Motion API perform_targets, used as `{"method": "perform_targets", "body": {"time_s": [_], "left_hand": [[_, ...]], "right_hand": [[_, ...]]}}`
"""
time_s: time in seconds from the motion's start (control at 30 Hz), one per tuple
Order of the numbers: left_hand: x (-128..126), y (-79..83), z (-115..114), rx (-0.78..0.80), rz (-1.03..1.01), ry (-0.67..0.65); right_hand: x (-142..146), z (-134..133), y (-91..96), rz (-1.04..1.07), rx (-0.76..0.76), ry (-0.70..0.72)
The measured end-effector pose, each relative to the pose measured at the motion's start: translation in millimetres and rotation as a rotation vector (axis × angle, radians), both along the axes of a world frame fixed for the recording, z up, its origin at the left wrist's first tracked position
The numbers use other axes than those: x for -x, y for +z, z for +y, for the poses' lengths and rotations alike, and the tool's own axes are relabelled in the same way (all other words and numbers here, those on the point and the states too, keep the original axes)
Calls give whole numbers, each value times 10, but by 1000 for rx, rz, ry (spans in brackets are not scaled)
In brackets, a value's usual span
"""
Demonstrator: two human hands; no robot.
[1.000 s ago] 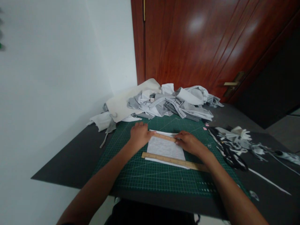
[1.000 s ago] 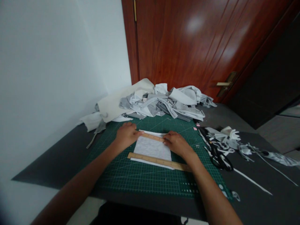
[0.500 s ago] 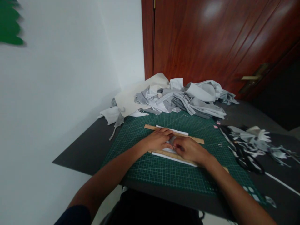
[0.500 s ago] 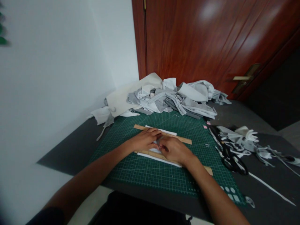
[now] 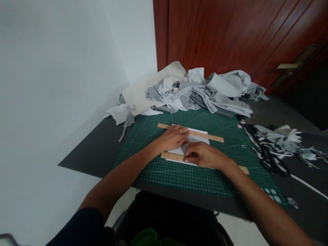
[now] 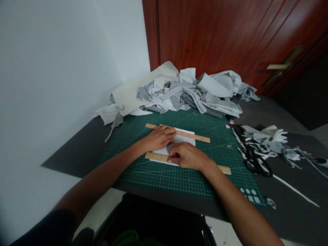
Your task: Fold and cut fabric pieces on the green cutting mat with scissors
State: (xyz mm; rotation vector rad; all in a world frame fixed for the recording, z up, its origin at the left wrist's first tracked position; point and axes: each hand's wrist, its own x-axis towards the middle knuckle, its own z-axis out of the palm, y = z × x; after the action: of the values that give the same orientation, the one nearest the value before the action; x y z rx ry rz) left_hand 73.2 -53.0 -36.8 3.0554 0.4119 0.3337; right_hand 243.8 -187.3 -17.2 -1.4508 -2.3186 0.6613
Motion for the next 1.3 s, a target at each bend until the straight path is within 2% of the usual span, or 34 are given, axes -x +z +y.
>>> {"method": "perform_targets", "body": {"time_s": [0.27,0.4,0.53,0.67,0.97,1.3], "left_hand": [[-35,9,-17,36,-10,-1],[-49,-26,6,51,-24,-22],[-50,-33,22,33,-27,-53],[-55,-32,14,14,-22,-51],[-65,-27,-7,21,-21,-34],[-59,-58,31,-13,-45,-59]], "right_hand": [[79,-25,15,68,31,27],[-38,-51,94,93,148,-41],[-179,-68,175,-12,204,-117],[-176,-66,182,-22,222,-79],[-106,-46,43,91,272,-18],[-59,-27,138,58,284,29]]}}
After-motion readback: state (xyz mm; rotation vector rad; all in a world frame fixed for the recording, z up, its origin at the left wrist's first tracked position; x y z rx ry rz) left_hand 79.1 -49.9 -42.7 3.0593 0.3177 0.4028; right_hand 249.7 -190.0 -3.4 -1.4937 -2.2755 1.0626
